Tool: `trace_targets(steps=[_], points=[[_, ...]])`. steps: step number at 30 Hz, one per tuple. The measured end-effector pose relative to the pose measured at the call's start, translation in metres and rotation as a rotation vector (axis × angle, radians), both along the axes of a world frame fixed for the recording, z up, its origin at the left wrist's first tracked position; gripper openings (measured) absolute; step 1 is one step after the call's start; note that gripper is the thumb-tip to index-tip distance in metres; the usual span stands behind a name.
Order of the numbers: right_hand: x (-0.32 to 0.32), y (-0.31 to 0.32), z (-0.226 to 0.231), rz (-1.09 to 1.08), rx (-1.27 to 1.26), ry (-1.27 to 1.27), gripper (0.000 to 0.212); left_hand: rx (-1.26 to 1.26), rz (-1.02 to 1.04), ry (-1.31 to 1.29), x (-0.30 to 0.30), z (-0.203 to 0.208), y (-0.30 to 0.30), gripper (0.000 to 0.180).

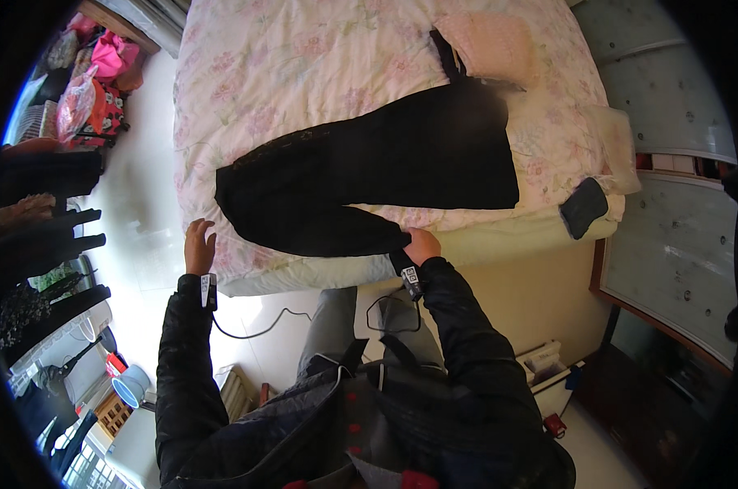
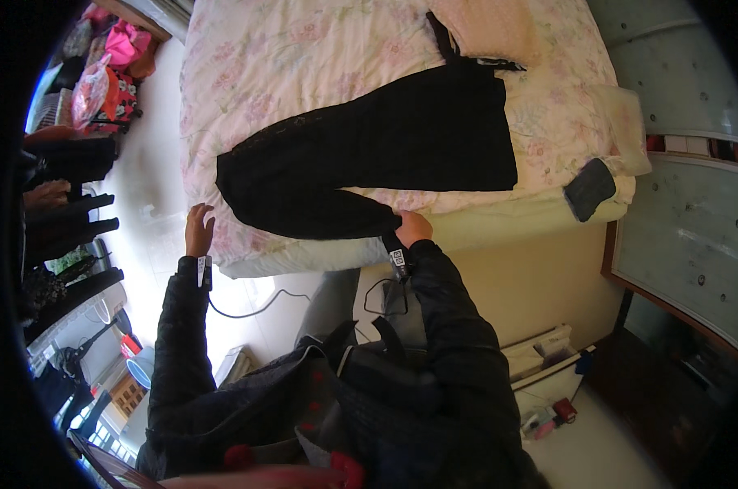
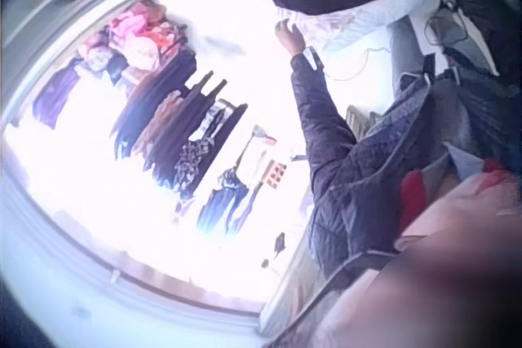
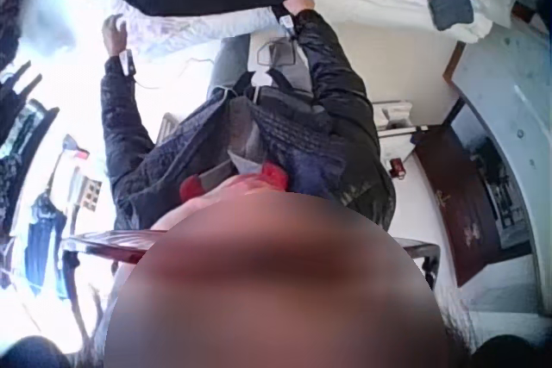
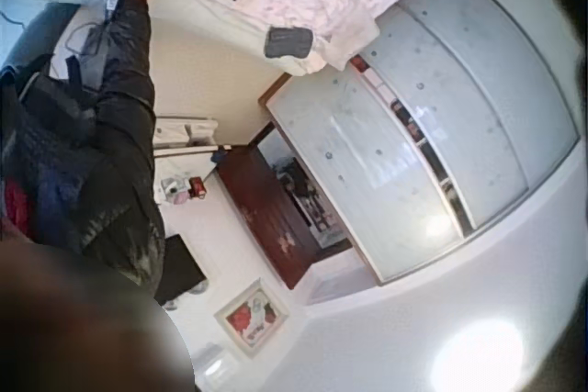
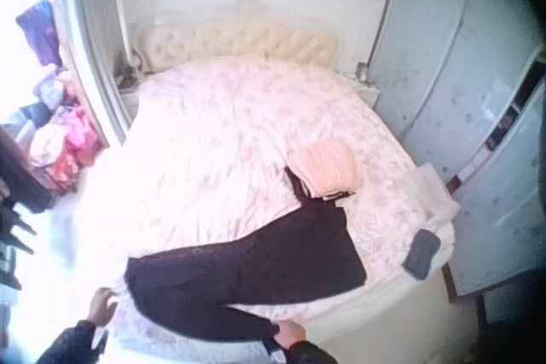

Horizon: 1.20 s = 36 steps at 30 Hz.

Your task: The person folds several garments on a bed, including a dark grey item, a black patterned item, a pink polka-dotted item, and a black long-sleeved top. Each item is smoothed, folded into a compact rectangle, and placed on the bed.

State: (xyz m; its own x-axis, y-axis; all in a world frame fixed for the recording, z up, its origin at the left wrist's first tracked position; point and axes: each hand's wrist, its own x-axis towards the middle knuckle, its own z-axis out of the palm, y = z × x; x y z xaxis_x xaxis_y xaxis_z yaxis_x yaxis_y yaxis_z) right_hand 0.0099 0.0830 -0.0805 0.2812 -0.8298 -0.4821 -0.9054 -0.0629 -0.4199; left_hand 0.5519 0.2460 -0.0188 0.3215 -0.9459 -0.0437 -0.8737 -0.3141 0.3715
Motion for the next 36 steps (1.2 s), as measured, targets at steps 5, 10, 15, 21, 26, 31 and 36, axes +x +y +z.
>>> trace_targets(steps=[5,10,15,21,26,31,36], points=[[-0.022,0.008,0.013,0.007,0.152,0.085,0.036,0.06,0.262,0.41,-0.004,-0.048,0.002,0.052],[-0.05,0.001,0.006,-0.243,0.309,-0.433,0.024,0.115,0.762,0.937,0.01,-0.103,-0.037,0.084],[-0.074,-0.048,-0.019,-1.127,0.621,-1.098,0.028,-0.012,0.82,0.91,-0.009,-0.109,-0.062,0.081],[-0.069,-0.073,-0.03,-1.397,0.486,-1.668,0.035,0.035,1.198,1.31,-0.047,-0.107,-0.05,0.038],[-0.078,-0.105,-0.028,-1.61,0.259,-1.547,0.044,-0.081,1.156,1.318,-0.046,-0.1,-0.045,0.053],[-0.109,-0.122,-0.021,-1.582,0.261,-1.558,0.041,-0.149,0.966,1.257,-0.042,-0.075,-0.026,0.057],[-0.145,-0.081,-0.002,-1.524,0.244,-1.515,0.047,-0.125,1.06,1.144,-0.041,-0.066,0.014,0.055]])
